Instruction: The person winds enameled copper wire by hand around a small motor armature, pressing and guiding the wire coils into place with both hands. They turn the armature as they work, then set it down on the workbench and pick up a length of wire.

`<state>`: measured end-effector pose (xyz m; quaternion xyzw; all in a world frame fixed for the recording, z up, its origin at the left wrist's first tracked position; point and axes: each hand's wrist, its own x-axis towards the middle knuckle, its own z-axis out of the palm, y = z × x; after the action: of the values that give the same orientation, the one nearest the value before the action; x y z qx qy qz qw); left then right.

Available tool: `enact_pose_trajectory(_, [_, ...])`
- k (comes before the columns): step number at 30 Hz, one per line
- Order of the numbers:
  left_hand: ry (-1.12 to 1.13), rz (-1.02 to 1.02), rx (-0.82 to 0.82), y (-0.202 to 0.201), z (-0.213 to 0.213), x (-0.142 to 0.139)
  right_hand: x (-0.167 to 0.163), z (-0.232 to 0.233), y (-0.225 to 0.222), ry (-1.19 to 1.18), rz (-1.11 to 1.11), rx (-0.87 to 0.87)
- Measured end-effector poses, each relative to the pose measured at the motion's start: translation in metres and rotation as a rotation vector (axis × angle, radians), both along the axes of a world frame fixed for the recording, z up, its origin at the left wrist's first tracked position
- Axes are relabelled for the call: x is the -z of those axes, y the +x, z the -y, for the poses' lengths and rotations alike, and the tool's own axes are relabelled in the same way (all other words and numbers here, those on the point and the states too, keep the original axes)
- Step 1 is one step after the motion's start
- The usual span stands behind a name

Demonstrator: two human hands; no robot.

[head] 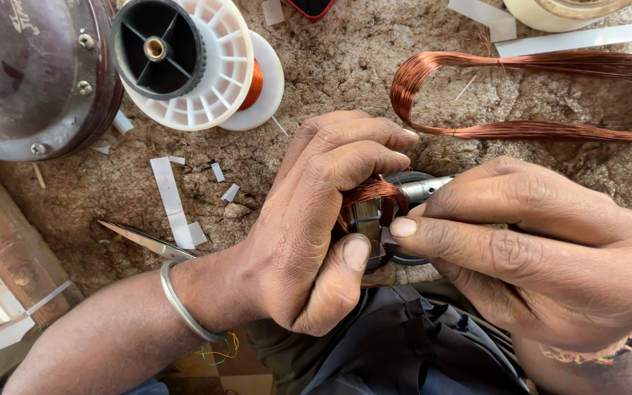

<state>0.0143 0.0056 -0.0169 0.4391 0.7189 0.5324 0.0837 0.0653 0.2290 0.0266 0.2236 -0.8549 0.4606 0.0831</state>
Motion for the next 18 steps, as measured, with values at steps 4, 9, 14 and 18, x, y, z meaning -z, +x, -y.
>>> enact_pose_trajectory(4, [-0.006, -0.008, 0.01, -0.0012, 0.0016, 0.0002, 0.0029, 0.0025, 0.003, -0.031, 0.022, 0.04])
enact_pose_trajectory(9, [-0.006, -0.01, 0.011, -0.0015, 0.0025, 0.0005, 0.0057, 0.0044, 0.0037, -0.051, 0.001, 0.048])
enact_pose_trajectory(14, [-0.002, -0.002, 0.014, -0.0008, 0.0023, 0.0008, 0.0072, 0.0048, 0.002, -0.07, -0.004, 0.054])
enact_pose_trajectory(18, [-0.005, 0.001, 0.015, -0.0018, 0.0028, 0.001, 0.0059, 0.0034, 0.001, -0.049, 0.006, 0.028])
